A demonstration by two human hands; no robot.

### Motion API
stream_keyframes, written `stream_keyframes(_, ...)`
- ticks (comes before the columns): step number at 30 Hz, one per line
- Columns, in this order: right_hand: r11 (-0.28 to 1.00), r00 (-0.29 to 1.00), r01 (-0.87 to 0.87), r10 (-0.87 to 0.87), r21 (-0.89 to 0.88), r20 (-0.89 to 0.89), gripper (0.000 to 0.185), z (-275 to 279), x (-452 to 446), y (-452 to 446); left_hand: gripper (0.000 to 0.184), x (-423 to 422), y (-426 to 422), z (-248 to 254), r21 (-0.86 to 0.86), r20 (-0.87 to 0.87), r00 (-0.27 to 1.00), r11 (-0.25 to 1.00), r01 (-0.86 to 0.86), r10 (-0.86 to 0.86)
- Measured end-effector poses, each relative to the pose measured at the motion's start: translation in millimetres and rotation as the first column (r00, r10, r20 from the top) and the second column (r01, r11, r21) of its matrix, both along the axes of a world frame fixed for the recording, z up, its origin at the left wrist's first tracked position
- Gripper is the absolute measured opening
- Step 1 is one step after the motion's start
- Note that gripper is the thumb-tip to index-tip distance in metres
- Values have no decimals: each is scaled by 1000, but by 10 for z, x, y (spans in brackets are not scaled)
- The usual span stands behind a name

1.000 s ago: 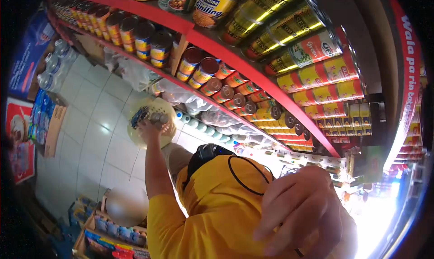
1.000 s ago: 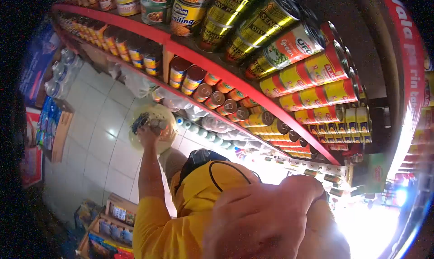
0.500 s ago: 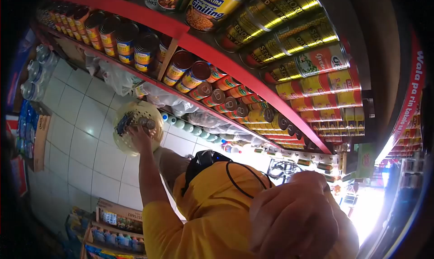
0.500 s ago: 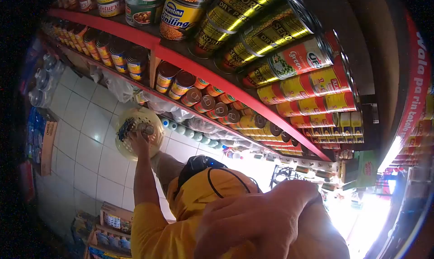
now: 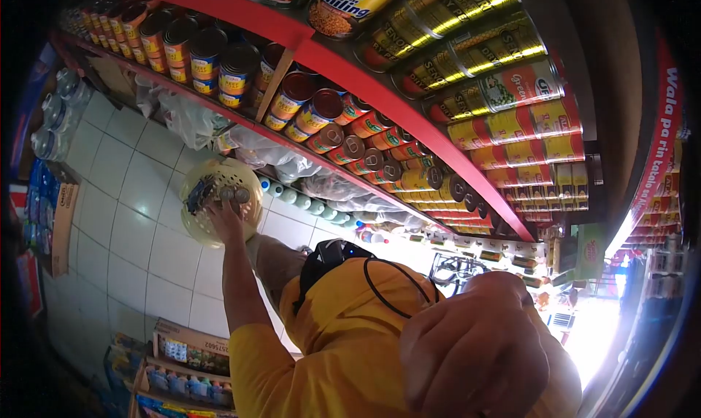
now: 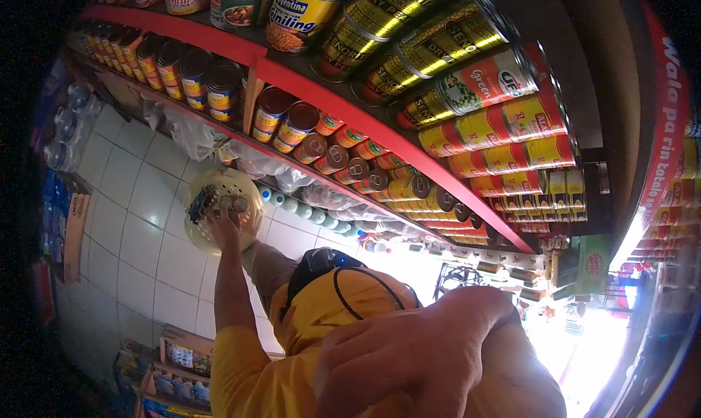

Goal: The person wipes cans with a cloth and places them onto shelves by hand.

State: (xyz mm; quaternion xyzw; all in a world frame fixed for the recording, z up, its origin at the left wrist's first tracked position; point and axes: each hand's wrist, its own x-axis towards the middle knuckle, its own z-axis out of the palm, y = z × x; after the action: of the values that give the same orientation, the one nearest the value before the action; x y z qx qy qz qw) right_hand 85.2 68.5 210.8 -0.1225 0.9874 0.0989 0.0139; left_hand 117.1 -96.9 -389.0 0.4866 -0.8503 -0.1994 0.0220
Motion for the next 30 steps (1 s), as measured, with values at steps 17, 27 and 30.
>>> stream_keyframes(17,910,814,-211,366,-357,451,30,90,-402,-334,69,-36,42,-113,-38,131,990,998,-51,56)
stream_keyframes(27,308,60,-138,951,-941,302,36,-324,-1196,220,59,445,176,-225,193,-240,926,949,-249,292)
stream_keyframes(30,216,-140,-85,964,-973,226,38,-604,-1397,173,58,666,205,925,351,-461,824,920,-173,331)
